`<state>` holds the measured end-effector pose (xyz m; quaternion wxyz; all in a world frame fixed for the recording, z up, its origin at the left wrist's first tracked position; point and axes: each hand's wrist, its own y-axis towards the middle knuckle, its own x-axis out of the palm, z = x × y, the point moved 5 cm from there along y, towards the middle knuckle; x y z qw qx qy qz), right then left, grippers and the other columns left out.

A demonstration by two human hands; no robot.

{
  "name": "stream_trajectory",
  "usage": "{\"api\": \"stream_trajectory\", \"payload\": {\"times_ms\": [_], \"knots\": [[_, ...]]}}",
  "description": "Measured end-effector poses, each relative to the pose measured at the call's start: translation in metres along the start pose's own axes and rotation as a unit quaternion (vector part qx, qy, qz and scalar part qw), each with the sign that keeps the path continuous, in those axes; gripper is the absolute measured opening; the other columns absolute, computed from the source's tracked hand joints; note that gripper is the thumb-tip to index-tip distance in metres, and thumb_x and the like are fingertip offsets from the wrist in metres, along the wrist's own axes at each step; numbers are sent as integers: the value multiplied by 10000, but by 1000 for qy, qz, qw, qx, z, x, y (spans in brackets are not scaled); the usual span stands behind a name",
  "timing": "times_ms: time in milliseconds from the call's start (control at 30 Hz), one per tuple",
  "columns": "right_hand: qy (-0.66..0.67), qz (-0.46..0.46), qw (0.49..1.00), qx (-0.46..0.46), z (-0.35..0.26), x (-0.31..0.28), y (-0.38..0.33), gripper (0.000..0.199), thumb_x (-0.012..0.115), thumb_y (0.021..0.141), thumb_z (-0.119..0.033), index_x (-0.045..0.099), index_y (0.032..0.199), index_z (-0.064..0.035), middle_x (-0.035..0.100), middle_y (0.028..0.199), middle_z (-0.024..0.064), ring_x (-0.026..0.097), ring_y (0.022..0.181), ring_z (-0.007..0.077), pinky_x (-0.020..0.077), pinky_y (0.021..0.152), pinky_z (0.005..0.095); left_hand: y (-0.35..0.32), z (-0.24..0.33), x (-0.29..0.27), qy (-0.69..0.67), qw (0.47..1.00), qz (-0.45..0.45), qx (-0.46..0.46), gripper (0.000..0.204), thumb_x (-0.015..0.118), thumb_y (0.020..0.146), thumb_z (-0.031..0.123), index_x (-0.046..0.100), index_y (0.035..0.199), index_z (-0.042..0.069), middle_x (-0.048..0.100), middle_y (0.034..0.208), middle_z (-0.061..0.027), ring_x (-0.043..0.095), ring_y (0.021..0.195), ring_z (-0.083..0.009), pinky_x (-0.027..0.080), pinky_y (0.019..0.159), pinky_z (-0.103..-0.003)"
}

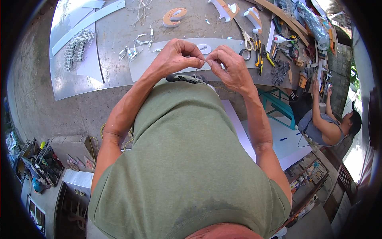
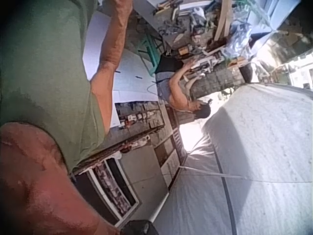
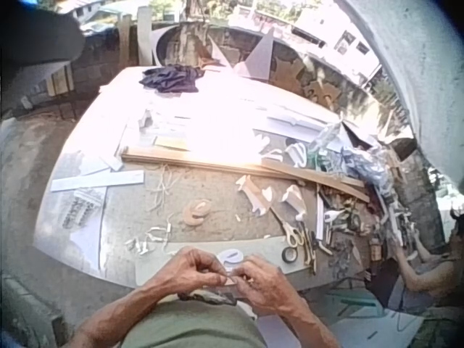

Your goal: Assembling or preparing large white 3D letters for a sign, including applying components and adhesive.

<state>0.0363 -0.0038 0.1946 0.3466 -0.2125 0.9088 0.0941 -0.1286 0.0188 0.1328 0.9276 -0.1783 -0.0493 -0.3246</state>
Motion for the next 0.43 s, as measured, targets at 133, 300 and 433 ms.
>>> {"api": "stream_trajectory", "payload": {"times_ms": [133, 300, 433], "knots": [[11, -6, 1000, 8, 2, 2, -1, 87, 686, 862, -45, 611, 897, -19, 596, 831, 103, 609, 762, 267, 501, 650, 368, 1, 0, 1, 10, 1000, -7, 8, 146, 779, 815, 117, 756, 904, 4, 706, 781, -15, 590, 692, -44, 449, 620, -214], [43, -29, 997, 51, 5, 4, -5, 104, 666, 890, -68, 592, 918, 0, 591, 838, 120, 609, 738, 267, 506, 654, 372, -1, 1, 2, 51, 999, -13, 6, 172, 788, 830, 152, 758, 914, 4, 666, 743, 20, 527, 652, -31, 398, 568, -223], [68, -42, 994, 79, 11, 7, -8, 108, 650, 908, -92, 592, 926, -3, 602, 862, 131, 616, 748, 276, 514, 682, 395, -1, 2, 4, 65, 997, -15, 28, 177, 789, 836, 163, 761, 922, 11, 660, 738, 20, 524, 653, -31, 399, 566, -223]]}}
